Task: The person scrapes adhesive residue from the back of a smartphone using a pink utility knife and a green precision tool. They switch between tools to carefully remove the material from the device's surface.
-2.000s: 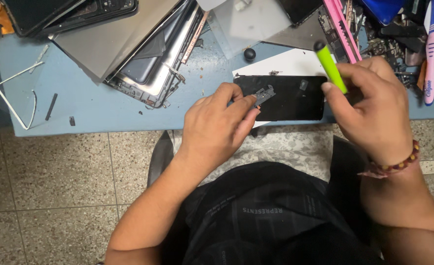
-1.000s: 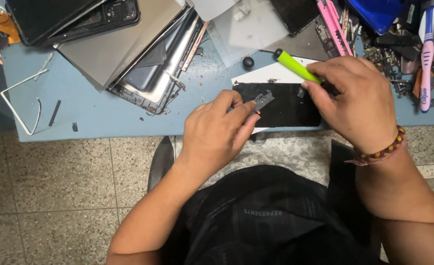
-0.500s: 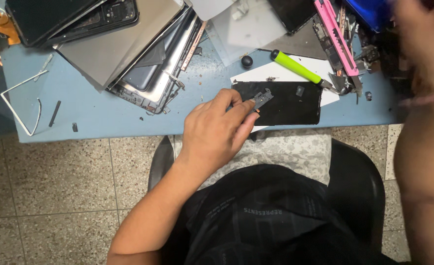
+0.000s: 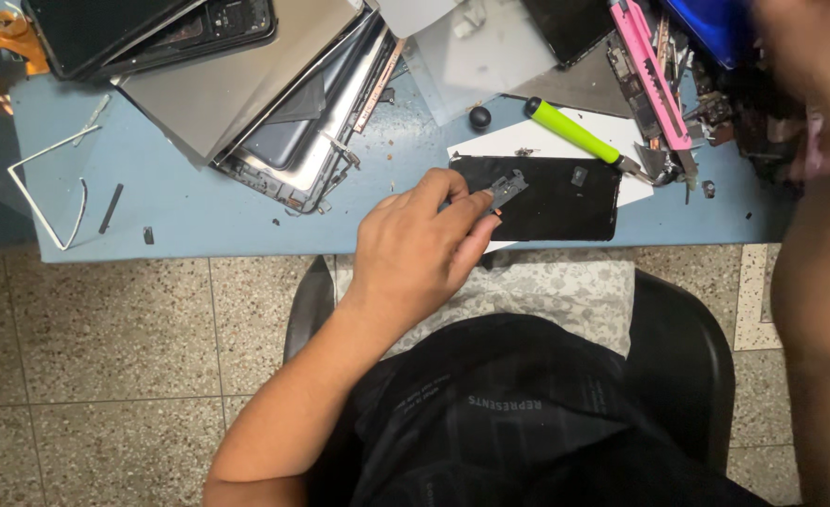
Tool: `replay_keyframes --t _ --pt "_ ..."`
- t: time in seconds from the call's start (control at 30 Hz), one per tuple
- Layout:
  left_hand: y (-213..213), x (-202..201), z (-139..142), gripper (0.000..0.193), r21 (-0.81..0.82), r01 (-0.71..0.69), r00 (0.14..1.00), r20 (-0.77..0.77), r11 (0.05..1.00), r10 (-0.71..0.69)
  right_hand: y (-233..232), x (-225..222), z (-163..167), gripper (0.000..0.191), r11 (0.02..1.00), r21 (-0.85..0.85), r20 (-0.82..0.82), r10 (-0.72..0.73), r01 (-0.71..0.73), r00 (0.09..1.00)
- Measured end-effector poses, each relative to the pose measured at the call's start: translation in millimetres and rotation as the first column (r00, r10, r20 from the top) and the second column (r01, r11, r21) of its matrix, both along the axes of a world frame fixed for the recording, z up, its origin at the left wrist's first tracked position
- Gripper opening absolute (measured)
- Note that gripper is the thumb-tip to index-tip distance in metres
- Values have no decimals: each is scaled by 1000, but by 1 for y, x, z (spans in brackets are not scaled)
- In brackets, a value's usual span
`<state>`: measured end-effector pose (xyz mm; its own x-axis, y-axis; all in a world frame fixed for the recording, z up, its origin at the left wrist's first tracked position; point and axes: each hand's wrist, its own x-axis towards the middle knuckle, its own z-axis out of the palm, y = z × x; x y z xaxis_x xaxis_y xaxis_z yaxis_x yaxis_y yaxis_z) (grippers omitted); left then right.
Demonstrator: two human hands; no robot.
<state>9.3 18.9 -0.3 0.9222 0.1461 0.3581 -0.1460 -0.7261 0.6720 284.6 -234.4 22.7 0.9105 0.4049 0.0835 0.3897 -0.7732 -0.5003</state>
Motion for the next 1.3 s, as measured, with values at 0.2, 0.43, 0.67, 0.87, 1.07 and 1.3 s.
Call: replay_keyframes --t 0.2,0.43,0.67,0.87,1.07,1.3 --pt "1 -1 1 21 11 6 1000 -5 1000 -6 16 -91 21 27 807 -308 155 565 -503 811" --pt "3 -1 7 23 -14 22 1000 11 1000 -22 29 -111 27 24 869 -182 151 487 -459 860" --pt "-10 -8 25 38 -325 32 996 -69 945 -57 14 -125 12 22 840 227 -30 511 -492 859" --pt "-29 -23 19 34 -898 107 966 -9 427 -260 25 -176 25 32 707 403 -40 649 -582 760" --pt "-32 -31 0 26 -996 83 984 77 33 -163 32 -179 33 34 777 359 -170 600 -518 782" --pt "-2 -40 20 29 -914 115 947 -17 389 -319 22 -166 35 19 704 287 -136 701 -649 700"
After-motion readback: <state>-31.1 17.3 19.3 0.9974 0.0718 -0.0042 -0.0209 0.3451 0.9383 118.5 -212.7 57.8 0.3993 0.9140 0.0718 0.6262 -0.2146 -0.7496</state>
